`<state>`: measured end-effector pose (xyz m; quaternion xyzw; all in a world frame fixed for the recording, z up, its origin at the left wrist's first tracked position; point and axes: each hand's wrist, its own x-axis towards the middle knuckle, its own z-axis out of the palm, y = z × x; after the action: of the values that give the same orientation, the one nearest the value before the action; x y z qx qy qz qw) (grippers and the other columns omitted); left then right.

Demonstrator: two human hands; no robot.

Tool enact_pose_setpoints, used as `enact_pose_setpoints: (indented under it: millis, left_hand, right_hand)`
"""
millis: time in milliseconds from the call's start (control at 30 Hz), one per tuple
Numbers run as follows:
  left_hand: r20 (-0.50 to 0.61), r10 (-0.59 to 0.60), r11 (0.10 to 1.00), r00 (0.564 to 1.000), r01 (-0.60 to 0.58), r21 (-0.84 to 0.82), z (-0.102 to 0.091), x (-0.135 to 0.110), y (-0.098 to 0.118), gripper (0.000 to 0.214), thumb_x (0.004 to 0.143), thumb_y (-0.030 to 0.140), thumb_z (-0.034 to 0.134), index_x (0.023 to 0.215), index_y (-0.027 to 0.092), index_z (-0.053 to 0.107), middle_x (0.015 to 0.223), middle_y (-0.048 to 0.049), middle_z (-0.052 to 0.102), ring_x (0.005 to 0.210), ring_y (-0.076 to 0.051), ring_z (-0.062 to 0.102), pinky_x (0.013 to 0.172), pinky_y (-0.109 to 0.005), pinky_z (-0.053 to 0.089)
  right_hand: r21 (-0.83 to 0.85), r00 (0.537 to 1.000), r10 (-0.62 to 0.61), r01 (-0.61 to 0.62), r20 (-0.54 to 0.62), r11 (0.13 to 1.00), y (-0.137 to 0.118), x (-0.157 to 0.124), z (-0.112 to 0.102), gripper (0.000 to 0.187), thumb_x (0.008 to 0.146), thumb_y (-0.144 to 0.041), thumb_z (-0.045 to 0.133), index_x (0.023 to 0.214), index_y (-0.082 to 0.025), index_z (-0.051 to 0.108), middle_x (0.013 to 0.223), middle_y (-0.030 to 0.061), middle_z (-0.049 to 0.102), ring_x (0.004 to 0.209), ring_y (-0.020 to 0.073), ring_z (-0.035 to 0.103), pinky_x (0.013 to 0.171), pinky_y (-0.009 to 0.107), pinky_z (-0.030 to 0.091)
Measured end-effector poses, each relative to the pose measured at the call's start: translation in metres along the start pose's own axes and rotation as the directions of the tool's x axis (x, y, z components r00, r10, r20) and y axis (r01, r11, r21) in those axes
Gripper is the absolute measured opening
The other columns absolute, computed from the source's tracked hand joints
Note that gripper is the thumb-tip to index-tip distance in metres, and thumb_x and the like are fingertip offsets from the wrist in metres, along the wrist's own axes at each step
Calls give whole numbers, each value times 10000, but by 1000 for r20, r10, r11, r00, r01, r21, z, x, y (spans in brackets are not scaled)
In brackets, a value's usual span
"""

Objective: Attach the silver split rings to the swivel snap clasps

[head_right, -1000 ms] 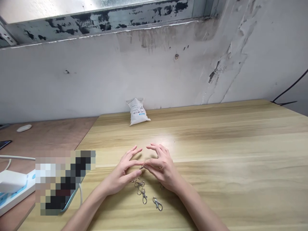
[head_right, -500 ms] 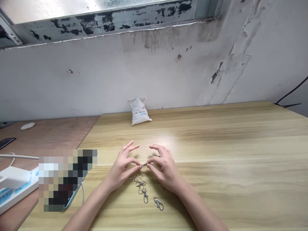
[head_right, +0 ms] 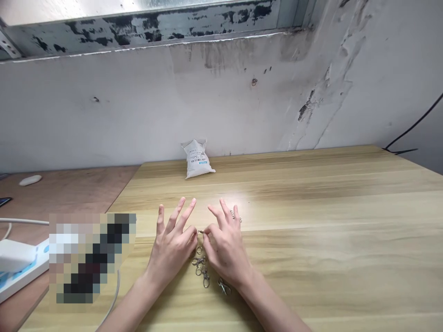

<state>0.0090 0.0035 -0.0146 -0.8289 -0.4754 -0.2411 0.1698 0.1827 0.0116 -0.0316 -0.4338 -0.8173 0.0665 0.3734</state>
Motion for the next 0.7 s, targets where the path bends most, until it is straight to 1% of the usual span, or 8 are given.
enact_pose_setpoints:
  millis: [100,200,267,333,433,533,600,700]
  left_hand:
    - [37,-39,994,999,42,-101,-1,-1,-5,139,876,156,555,788,204,651,1548,-60,372,1460,-313,276,1185,-652,125]
    - [128,-70,956,989,103,-275,1,-3,-12,148,900,240,569,963,265,700,1565,-40,338,1481,-302,216,1150,-649,233]
    - [188,-102,922,977,164,-351,4,-4,-15,178,916,261,559,1008,299,707,1563,-22,339,1484,-303,202,1136,-668,236]
    - [212,-138,893,968,214,-396,6,-4,-17,179,925,279,556,992,311,719,1555,-10,354,1481,-307,204,1134,-680,220]
    - [187,-180,863,966,246,-440,7,-4,-18,166,922,308,573,967,323,732,1537,-2,385,1474,-304,222,1134,-676,221]
    - [138,-184,870,973,227,-438,4,-3,-17,160,921,293,578,949,320,733,1517,0,415,1469,-296,236,1137,-674,215]
    - [99,-175,896,979,201,-397,1,-2,-15,164,922,261,571,928,301,730,1512,-4,423,1472,-293,228,1149,-675,179]
    - [44,-142,942,989,149,-299,-3,1,-12,155,912,226,572,858,254,715,1506,-25,435,1470,-298,236,1167,-658,148]
  right_hand:
    - [80,998,51,-48,-40,996,9,0,0,105,909,-205,528,879,-222,627,1346,112,542,1417,333,316,1090,675,283]
    - [171,995,94,-86,-43,982,17,1,1,103,924,-233,537,885,-231,632,1288,115,572,1372,321,386,1065,640,348]
    - [207,995,95,-86,-35,975,18,1,1,102,932,-245,542,895,-234,636,1282,115,572,1365,315,392,1059,618,369]
    - [229,995,98,-91,-22,969,18,1,1,103,936,-252,544,902,-238,641,1283,112,569,1366,309,389,1059,599,378]
    - [253,991,133,-127,-9,959,18,0,1,108,938,-260,543,899,-238,642,1278,112,569,1361,306,394,1053,578,389]
    - [264,990,144,-138,-2,955,19,0,1,103,930,-263,548,888,-234,637,1278,110,567,1360,308,392,1050,567,388]
    - [246,990,143,-137,-6,959,17,0,1,94,923,-257,551,879,-231,630,1272,103,572,1362,309,388,1073,584,346]
    - [207,990,136,-129,-21,970,10,0,2,77,915,-242,553,871,-232,616,1237,87,593,1355,306,394,1115,627,234]
